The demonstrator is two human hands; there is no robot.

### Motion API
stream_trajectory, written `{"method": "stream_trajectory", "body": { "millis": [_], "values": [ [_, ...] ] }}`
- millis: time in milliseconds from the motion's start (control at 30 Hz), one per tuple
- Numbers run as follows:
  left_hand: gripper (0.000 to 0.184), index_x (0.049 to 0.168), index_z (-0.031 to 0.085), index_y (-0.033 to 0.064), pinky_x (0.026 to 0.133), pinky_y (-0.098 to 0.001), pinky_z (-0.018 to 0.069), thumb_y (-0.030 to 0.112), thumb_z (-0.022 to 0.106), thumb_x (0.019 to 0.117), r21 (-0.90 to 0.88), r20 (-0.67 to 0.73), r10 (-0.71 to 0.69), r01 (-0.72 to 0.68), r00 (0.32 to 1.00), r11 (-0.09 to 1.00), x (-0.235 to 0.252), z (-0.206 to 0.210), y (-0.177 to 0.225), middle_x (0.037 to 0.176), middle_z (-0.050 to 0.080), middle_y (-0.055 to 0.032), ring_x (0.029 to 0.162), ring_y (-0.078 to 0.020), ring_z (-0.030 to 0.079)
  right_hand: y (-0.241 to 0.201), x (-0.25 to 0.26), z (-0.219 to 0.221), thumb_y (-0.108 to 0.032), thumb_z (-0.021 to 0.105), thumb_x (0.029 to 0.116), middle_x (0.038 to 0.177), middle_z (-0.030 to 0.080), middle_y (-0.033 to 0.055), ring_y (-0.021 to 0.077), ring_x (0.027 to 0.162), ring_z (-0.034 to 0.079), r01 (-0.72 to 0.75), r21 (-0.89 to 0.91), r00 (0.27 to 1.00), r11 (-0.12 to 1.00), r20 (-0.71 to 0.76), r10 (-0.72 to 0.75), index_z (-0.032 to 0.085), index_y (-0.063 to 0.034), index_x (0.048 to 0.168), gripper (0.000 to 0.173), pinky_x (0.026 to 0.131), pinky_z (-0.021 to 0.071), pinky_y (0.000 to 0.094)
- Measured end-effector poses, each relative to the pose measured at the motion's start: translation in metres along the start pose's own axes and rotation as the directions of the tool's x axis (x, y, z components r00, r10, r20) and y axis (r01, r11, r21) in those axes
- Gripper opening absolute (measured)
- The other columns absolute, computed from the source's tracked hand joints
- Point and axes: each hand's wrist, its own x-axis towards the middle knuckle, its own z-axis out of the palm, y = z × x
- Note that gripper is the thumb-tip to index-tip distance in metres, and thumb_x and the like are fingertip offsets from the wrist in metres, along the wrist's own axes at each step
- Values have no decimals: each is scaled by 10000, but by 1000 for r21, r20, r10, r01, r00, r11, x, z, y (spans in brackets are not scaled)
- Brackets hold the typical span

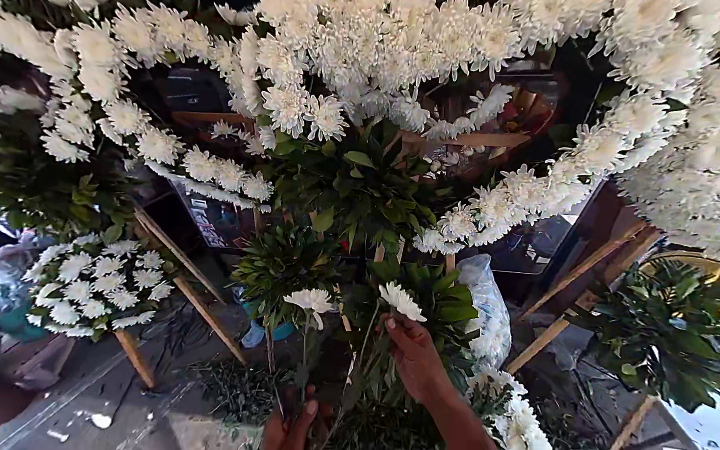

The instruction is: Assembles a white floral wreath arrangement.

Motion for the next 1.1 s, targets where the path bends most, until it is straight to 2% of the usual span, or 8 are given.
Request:
{"method": "stream_trajectory", "body": {
  "millis": [133,267,400,500,667,900,1033,1100],
  "values": [
    [491,1439,455,10,492,-227,499,67,615,978,322,-246,77,6,966,947,38,-6,-2,817,648,-34,566,-73,585,-43,25,-12,-64,474,1072,983,691,90,168,857,703,163,109,981,981,-125,-149,605,-3,1129,155,801,623,344],
    [672,1523,318,-13,994,-296,546,112,640,946,414,-5,254,-229,967,881,49,30,-12,1433,529,-121,1204,-106,602,-46,29,-10,-137,520,1069,1058,704,81,176,922,709,115,183,993,976,12,-120,669,-71,1133,175,845,619,360],
    [482,1335,578,5,1004,-289,533,321,676,985,283,107,218,-240,970,928,49,92,2,1214,679,-16,1120,-56,635,-29,26,-4,-99,534,1054,1069,704,112,193,937,705,-10,184,993,983,120,-12,670,-35,1155,181,868,608,374],
    [587,1298,613,24,1026,-280,520,519,619,981,218,146,298,-325,943,920,55,116,12,1185,691,33,1127,-18,626,-22,27,-3,-81,547,1043,1063,707,122,190,926,704,-94,175,985,980,162,65,677,-29,1140,170,853,609,361],
    [490,1262,629,96,883,-207,539,516,539,1025,201,121,351,-369,929,907,72,121,3,1082,682,106,970,37,624,-26,40,-5,-30,566,1023,1053,703,124,199,905,710,-170,137,976,976,163,147,663,-6,1117,138,846,621,381],
    [488,1113,651,116,762,-186,564,571,505,1018,154,-140,258,-236,956,959,71,95,10,894,683,129,814,24,647,-39,79,9,-101,484,1068,1010,702,82,185,890,706,86,130,996,988,-44,-81,642,-52,1130,177,831,617,381],
    [460,1159,690,204,757,-186,550,603,608,946,90,-36,334,-330,942,940,97,62,22,1047,727,104,891,-7,662,-71,102,9,-176,522,1065,1160,668,72,214,1043,675,225,-65,974,972,-10,-226,623,-83,1227,212,932,589,436],
    [455,1248,667,154,918,-260,556,482,702,935,94,31,399,-400,917,912,110,62,36,1171,718,48,1046,-69,666,-46,88,35,-94,607,1006,1166,697,105,207,1082,668,135,-168,988,977,102,-119,645,0,1209,228,988,561,412]
  ]
}}
